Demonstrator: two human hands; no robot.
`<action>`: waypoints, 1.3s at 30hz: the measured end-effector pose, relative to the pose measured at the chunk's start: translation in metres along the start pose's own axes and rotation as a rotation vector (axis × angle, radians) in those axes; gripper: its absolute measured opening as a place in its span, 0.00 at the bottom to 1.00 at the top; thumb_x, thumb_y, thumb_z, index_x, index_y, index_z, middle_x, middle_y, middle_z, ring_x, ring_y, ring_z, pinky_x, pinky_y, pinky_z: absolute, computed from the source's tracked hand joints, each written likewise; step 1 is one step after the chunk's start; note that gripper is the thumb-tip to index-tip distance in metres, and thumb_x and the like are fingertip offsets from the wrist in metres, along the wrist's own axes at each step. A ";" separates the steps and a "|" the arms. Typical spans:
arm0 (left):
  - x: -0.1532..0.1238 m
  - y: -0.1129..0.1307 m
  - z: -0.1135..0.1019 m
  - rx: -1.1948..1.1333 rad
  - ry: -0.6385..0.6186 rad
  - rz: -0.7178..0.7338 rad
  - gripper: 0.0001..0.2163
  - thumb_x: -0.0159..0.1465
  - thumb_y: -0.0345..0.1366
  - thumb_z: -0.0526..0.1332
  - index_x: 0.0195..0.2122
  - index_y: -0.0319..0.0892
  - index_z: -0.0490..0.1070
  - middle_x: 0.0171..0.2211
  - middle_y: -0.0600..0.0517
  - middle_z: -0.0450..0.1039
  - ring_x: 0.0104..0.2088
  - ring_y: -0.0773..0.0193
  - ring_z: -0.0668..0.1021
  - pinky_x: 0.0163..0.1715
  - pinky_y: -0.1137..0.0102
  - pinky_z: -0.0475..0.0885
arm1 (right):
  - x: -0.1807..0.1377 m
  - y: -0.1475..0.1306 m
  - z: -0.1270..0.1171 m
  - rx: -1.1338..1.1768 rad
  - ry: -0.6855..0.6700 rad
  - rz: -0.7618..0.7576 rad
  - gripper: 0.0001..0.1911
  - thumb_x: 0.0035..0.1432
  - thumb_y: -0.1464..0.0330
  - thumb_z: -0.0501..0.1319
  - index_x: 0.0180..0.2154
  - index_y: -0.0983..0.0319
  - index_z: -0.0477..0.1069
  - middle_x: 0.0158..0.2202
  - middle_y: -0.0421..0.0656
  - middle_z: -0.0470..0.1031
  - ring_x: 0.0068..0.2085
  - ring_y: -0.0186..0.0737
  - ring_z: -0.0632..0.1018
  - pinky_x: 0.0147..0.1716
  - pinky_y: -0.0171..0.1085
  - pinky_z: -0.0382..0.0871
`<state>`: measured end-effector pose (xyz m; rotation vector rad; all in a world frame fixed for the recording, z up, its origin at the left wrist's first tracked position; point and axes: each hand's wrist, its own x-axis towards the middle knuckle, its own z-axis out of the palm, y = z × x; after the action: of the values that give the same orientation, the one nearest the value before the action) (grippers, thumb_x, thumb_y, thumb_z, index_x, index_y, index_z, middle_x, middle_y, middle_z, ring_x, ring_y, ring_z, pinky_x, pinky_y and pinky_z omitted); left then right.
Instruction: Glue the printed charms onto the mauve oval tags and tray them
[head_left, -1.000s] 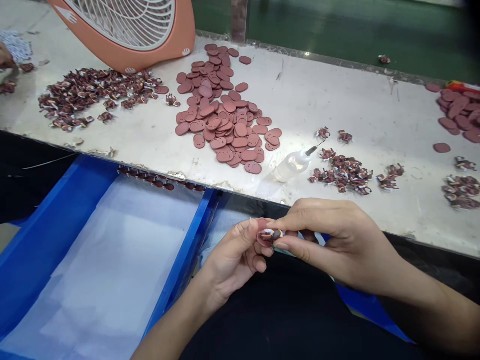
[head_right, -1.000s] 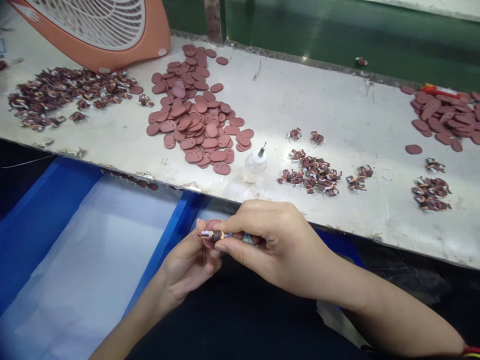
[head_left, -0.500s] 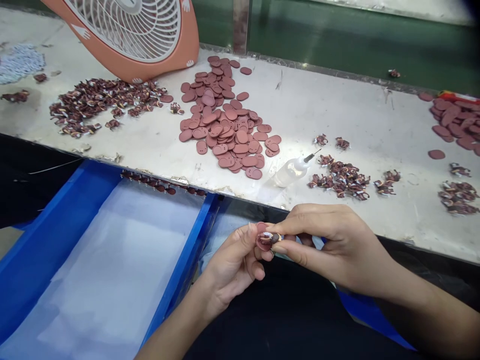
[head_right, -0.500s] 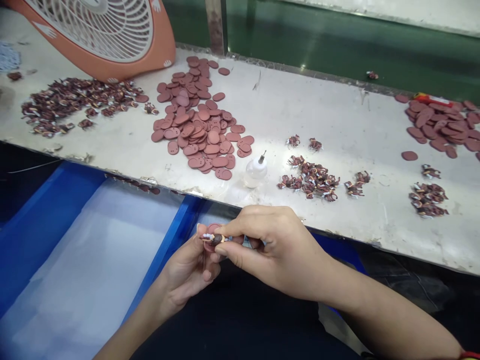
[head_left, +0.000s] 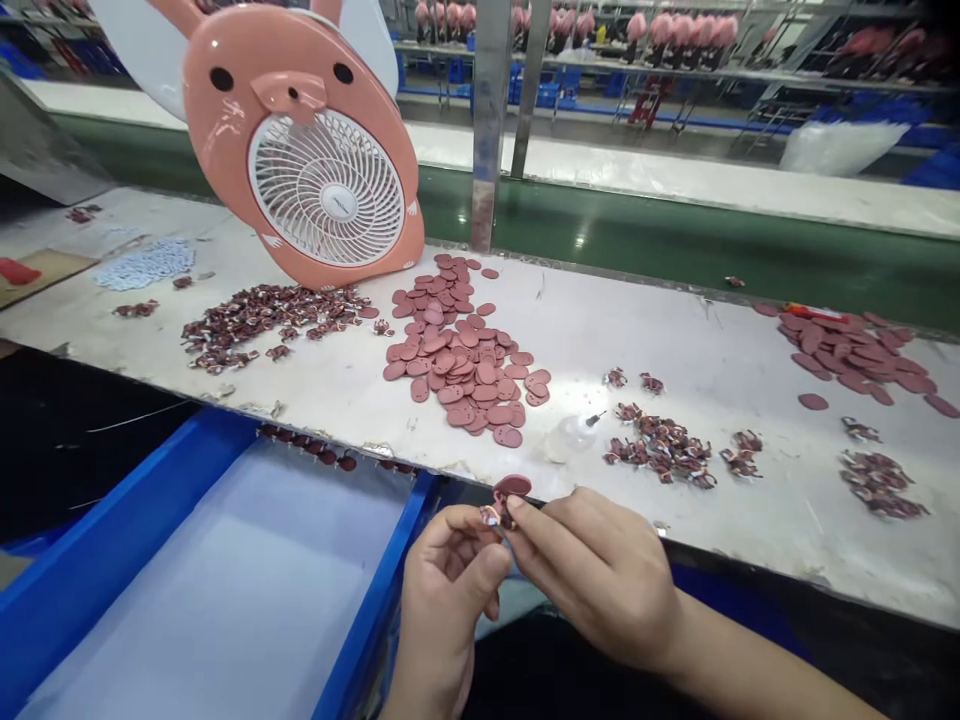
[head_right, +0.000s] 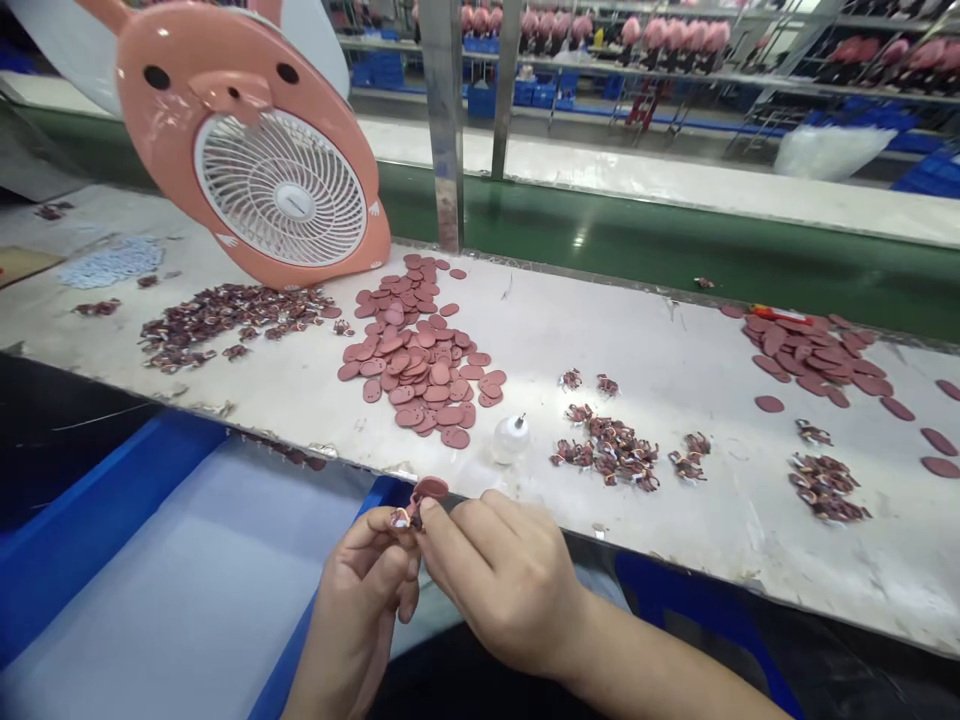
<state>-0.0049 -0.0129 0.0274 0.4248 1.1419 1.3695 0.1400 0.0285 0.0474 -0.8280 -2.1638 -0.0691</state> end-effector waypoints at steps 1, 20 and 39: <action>0.001 0.000 0.000 0.013 0.015 0.013 0.19 0.45 0.47 0.79 0.31 0.42 0.76 0.22 0.59 0.68 0.18 0.76 0.62 0.14 0.82 0.61 | 0.001 -0.001 0.003 -0.013 0.006 -0.022 0.12 0.63 0.76 0.62 0.49 0.69 0.72 0.26 0.44 0.76 0.26 0.36 0.73 0.24 0.35 0.68; 0.029 0.011 -0.073 0.360 0.417 0.085 0.14 0.60 0.49 0.67 0.38 0.43 0.72 0.42 0.49 0.78 0.38 0.61 0.81 0.23 0.75 0.70 | -0.005 -0.016 -0.004 0.191 -0.137 -0.198 0.08 0.62 0.78 0.61 0.43 0.67 0.75 0.25 0.41 0.79 0.22 0.34 0.75 0.19 0.36 0.69; 0.175 -0.018 -0.211 1.432 0.464 -0.059 0.15 0.68 0.42 0.62 0.53 0.43 0.72 0.53 0.45 0.74 0.48 0.55 0.78 0.47 0.55 0.76 | -0.055 0.011 -0.002 0.151 -0.172 -0.021 0.10 0.60 0.83 0.65 0.45 0.73 0.75 0.29 0.45 0.77 0.30 0.33 0.75 0.33 0.36 0.68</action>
<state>-0.2018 0.0645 -0.1485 1.0744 2.4107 0.3660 0.1732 0.0069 0.0073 -0.7480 -2.3061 0.1583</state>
